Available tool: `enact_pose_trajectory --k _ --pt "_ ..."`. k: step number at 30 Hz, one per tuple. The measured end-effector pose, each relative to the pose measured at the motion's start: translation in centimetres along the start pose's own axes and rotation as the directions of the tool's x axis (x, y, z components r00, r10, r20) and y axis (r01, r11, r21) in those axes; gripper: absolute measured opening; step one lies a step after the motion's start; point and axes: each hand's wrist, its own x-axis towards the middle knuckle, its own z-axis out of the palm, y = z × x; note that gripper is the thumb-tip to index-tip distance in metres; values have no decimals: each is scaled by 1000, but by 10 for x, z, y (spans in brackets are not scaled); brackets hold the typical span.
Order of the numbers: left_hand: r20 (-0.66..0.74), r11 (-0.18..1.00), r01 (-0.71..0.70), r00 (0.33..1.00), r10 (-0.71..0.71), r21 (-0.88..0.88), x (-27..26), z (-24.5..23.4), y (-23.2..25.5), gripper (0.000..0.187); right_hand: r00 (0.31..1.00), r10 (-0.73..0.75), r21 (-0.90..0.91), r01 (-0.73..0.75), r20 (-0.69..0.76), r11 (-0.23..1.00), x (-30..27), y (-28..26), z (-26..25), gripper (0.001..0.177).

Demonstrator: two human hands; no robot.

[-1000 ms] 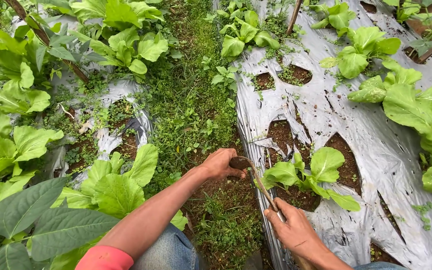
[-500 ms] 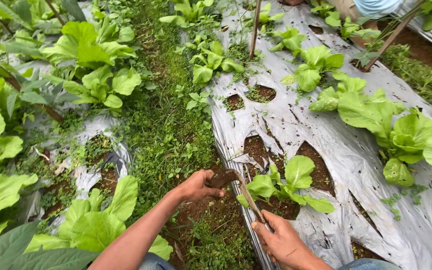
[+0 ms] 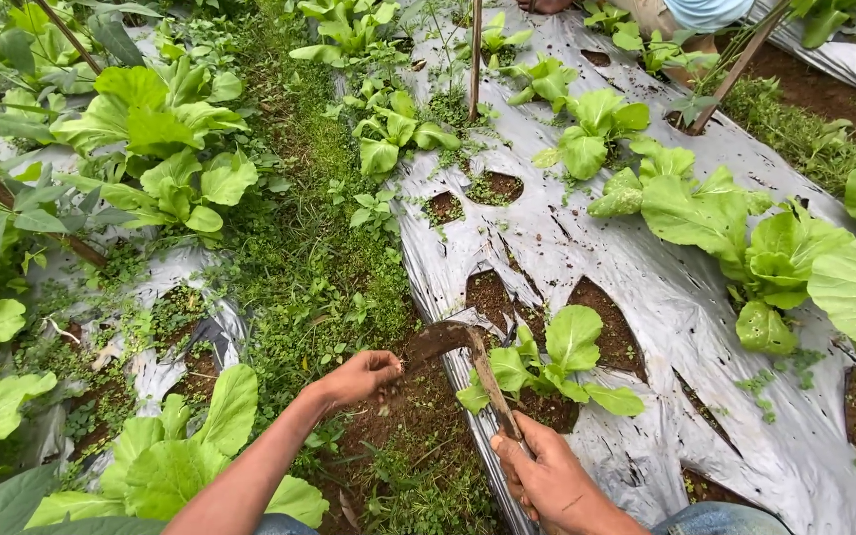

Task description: The person uses a sickle to cut weeds growing between rows of leafy green plants in a garden. They then pull the cut weeds by hand and clear the area around the plants.

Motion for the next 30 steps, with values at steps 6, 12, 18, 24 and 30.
enact_pose_trajectory --k 6,12,18,24,30 --pt "-161 997 -4 987 -8 -76 -12 4 15 51 1000 11 -118 -9 19 993 3 7 3 13" --pt "-110 991 -137 985 135 -9 -7 3 11 79 997 23 -179 -9 74 984 8 20 7 20" --pt "28 972 -205 979 203 116 -3 14 16 60 994 76 -21 -74 80 997 10 20 9 16" --pt "76 974 -189 977 199 -126 8 7 0 27 989 112 90 -121 99 988 14 26 10 16" --pt "51 971 -224 972 229 -88 12 5 -4 28 988 119 94 -128 97 987 11 21 13 10"
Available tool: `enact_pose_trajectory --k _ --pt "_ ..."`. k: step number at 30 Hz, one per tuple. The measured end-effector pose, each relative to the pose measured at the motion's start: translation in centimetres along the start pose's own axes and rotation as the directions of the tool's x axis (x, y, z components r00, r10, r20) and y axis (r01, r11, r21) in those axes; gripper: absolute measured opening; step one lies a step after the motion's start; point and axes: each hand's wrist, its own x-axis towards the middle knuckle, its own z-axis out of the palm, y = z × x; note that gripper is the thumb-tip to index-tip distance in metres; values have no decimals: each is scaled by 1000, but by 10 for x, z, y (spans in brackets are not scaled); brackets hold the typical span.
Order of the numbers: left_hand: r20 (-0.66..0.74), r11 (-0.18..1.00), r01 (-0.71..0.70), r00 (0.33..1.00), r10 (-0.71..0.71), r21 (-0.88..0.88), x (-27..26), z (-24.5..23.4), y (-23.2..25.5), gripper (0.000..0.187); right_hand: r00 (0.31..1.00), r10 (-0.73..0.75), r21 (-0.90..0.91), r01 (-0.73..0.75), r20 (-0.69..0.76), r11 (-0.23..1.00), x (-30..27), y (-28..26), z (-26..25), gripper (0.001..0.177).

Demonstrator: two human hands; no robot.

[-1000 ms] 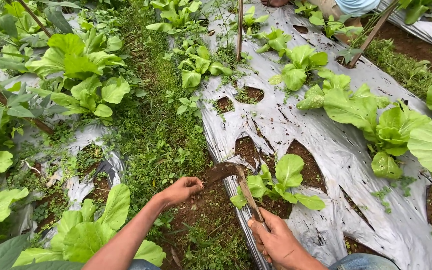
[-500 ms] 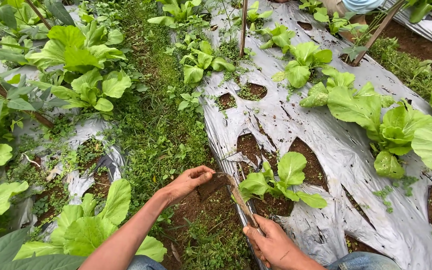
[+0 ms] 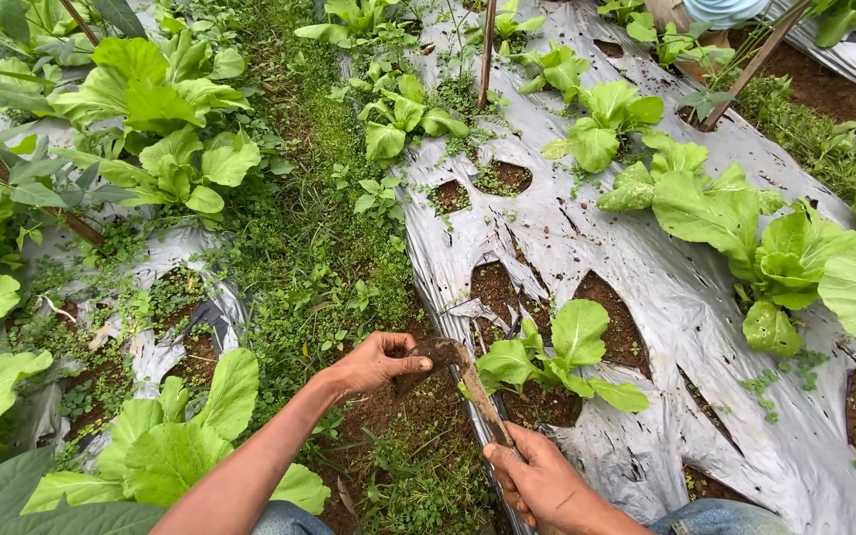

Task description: The person uses a sickle to cut weeds growing between rows of leafy green plants in a garden. They then pull the cut weeds by hand and clear the area around the plants.

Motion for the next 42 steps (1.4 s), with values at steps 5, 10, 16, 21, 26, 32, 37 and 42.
enact_pose_trajectory --k 5,10,16,21,26,32,37,42 --pt "-4 998 33 999 -33 -49 -4 0 3 30 1000 -4 4 4 -5 1000 3 2 -1 15" --pt "-24 998 43 999 -42 44 -1 -3 -3 37 1000 0 -5 0 -13 1000 3 5 -1 14" --pt "-8 998 53 999 -53 -19 0 -4 -2 33 997 -71 -26 71 20 997 11 12 -8 17" --pt "-36 997 66 997 -68 -44 -5 2 8 33 998 -57 2 57 25 998 12 12 -7 19" --pt "-60 993 99 993 -103 -56 -7 3 11 34 998 -65 -68 67 21 995 5 3 -4 19" --pt "-58 992 83 994 -88 -94 -3 -2 4 33 999 -51 -42 51 0 998 6 3 -2 18" --pt "-63 989 87 994 -95 -119 -4 -3 5 29 996 -85 -51 85 -4 995 12 10 -6 20" --pt "-82 996 60 994 -66 -69 -2 -5 0 29 997 -79 -35 79 -4 996 12 11 -7 18"
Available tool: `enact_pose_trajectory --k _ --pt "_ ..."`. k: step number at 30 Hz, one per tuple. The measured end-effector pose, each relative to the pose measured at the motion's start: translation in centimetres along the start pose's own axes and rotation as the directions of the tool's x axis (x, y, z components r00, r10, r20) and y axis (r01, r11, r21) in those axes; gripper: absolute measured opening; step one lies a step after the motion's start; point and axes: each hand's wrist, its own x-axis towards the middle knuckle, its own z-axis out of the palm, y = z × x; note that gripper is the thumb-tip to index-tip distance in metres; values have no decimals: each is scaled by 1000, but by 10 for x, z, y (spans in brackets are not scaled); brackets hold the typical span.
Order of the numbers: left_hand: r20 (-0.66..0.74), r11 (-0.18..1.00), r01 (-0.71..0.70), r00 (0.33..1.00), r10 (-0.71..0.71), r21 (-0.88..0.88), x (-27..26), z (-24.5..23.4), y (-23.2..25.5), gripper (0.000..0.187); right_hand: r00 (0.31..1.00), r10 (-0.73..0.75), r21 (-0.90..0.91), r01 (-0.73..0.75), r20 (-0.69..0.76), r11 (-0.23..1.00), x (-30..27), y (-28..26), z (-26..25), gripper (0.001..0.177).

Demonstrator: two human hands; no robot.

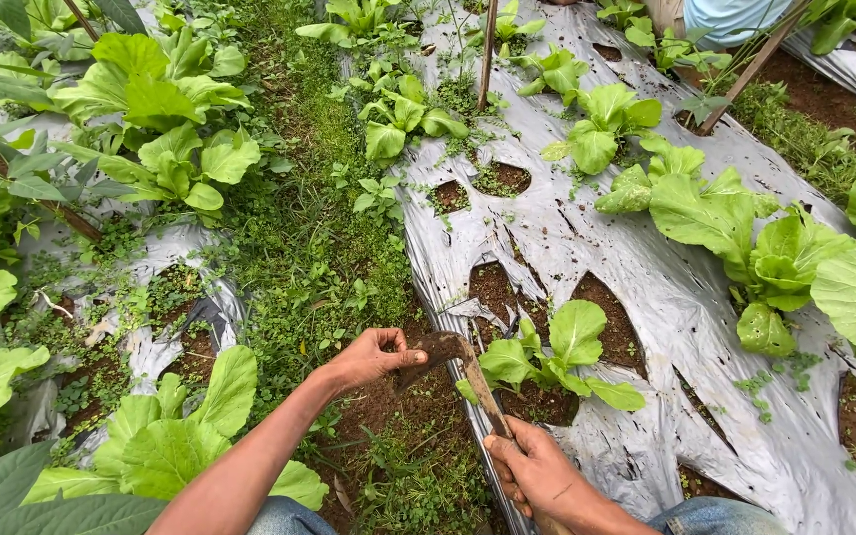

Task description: The person uses a sickle to cut weeds growing between rows of leafy green plants in a garden. They then pull the cut weeds by hand and clear the area around the plants.

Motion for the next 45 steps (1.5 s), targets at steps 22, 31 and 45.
enact_pose_trajectory --k 22,31,45 --pt "-75 983 -4 997 18 184 16 -12 -20 20 996 18 63 -13 -84 998 7 2 -3 10" --pt "-109 942 36 994 1 333 3 -14 -13 5 988 -30 228 65 -154 971 8 4 -20 22" --pt "-195 991 117 975 -104 60 -14 15 13 24 982 118 409 -47 -150 911 -16 10 -15 13"
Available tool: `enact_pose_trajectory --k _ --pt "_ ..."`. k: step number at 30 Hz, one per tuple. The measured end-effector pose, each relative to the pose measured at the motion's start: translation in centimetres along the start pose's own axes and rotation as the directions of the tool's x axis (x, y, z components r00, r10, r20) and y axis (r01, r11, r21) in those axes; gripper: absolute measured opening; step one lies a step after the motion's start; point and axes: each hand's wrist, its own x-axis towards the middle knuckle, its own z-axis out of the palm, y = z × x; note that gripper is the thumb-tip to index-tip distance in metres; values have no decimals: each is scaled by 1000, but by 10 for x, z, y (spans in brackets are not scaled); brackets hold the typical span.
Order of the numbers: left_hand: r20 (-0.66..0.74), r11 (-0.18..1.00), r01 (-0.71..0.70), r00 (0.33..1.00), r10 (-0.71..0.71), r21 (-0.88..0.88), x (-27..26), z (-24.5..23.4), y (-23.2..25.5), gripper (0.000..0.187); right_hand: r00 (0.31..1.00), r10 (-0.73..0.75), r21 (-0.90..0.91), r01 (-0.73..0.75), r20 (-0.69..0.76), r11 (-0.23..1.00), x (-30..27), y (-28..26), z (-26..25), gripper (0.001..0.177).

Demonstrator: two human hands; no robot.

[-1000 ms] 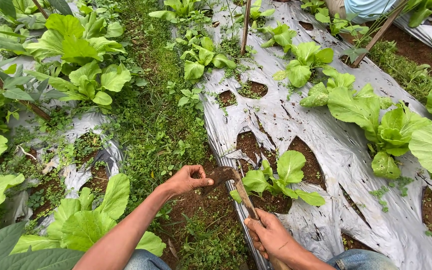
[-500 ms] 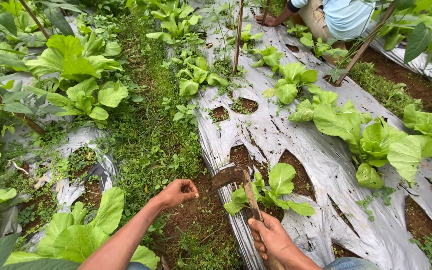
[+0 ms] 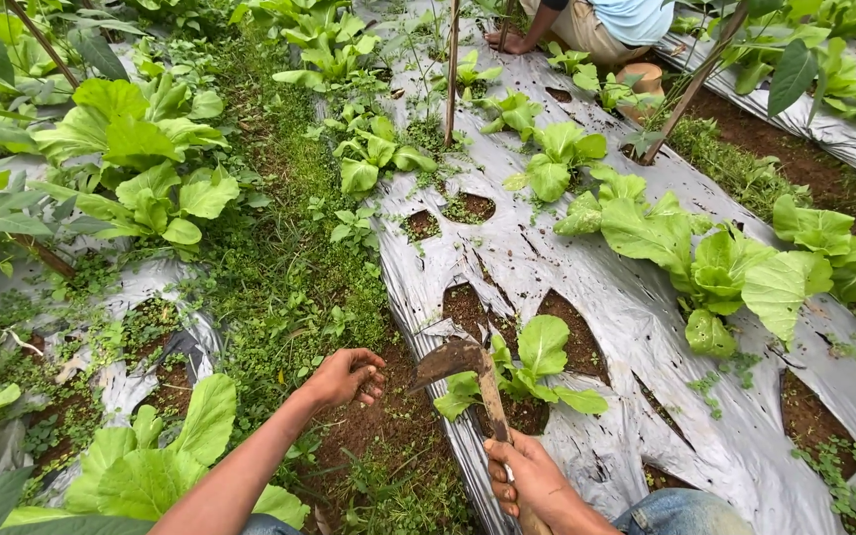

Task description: The person uses a sickle to cut weeds growing between rows of leafy green plants in a garden. They then pull the cut weeds by hand and clear the area around the plants.

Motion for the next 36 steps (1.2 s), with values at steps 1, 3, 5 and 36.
enact_pose_trajectory --k 1,3,5,36 --pt "-2 1000 0 1000 0 1 4 -1 -2 24 1000 -1 1 1 2 1000 0 -1 -1 13" --pt "-29 998 11 1000 -9 55 10 -3 -8 25 1000 0 -27 0 3 1000 -2 -2 -3 8" --pt "-39 983 11 999 -4 181 -2 -2 1 27 1000 -12 -22 12 9 1000 -1 -1 -4 10" --pt "-277 919 -153 924 263 363 40 -11 -29 48 999 -10 -106 14 41 994 -10 -8 5 19"
